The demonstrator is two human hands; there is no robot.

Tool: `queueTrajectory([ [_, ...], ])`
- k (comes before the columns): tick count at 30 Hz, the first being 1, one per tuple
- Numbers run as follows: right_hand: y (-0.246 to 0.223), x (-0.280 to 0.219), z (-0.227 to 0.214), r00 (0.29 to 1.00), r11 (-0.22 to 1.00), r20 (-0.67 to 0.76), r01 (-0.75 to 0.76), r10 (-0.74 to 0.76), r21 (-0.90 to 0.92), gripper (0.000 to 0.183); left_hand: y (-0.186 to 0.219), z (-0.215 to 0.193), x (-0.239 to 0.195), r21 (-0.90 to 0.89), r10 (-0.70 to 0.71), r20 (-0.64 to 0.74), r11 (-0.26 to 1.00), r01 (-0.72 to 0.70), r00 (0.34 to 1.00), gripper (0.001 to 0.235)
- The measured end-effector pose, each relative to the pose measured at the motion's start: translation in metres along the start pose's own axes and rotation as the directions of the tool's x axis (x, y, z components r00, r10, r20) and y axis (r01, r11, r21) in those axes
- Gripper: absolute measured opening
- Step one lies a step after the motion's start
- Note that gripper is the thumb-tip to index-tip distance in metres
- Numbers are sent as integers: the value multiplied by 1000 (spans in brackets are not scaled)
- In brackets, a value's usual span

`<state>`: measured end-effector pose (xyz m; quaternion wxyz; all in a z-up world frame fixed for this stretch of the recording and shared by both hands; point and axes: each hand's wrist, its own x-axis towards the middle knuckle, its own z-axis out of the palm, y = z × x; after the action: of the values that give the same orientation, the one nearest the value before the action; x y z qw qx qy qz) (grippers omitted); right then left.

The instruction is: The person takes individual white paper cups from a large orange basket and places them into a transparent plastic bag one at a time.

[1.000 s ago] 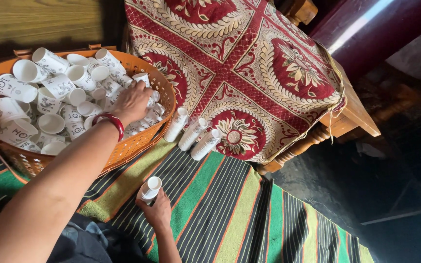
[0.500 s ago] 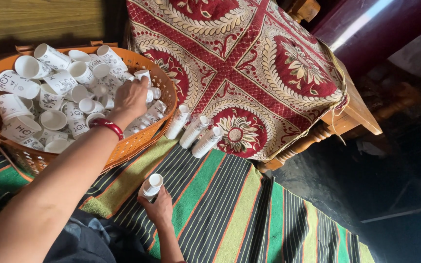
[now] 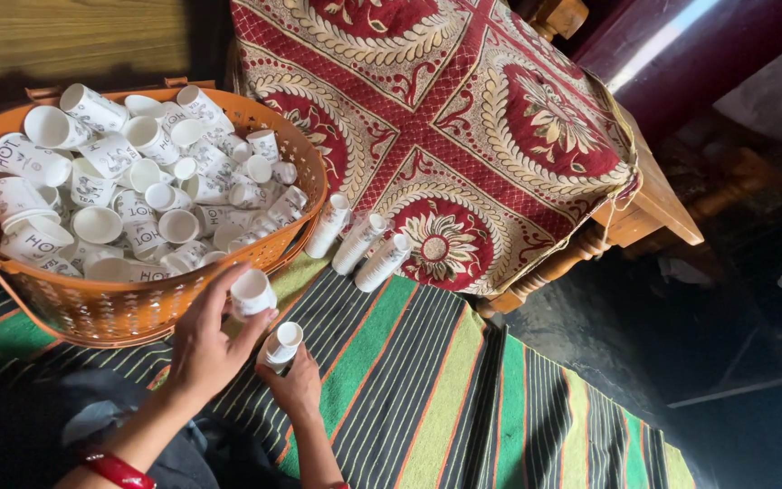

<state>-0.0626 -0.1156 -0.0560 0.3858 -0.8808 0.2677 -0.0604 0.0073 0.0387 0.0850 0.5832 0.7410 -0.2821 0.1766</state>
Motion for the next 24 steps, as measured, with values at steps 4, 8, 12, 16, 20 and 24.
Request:
queueTrajectory([
  [4,-4,-2,-2,999,999,-9,31,-30,36,68,-20,21,-14,-54,0,0,999,0,1000,60],
  [8,-2,3,2,1000,1000,2,-24,24,-3,63,-29,41,-16,-91,68,92,994,-60,993,59],
  [12,17,7,14,991,990,-43,123,-127,-73,46,-46,58,-31,-134,117,193,987,-92,974,62],
  [16,0,4,4,989,986,9,150,-150,-71,38,-48,59,-34,-69,77,270,996,-60,960,63],
  [20,9,6,9,995,992,29,99,-97,-82,32,-51,63,-36,1,24,342,1000,-26,940,59],
  [24,2,2,4,991,991,-22,132,-132,-10,34,-52,64,-38,86,-61,406,996,28,912,56],
])
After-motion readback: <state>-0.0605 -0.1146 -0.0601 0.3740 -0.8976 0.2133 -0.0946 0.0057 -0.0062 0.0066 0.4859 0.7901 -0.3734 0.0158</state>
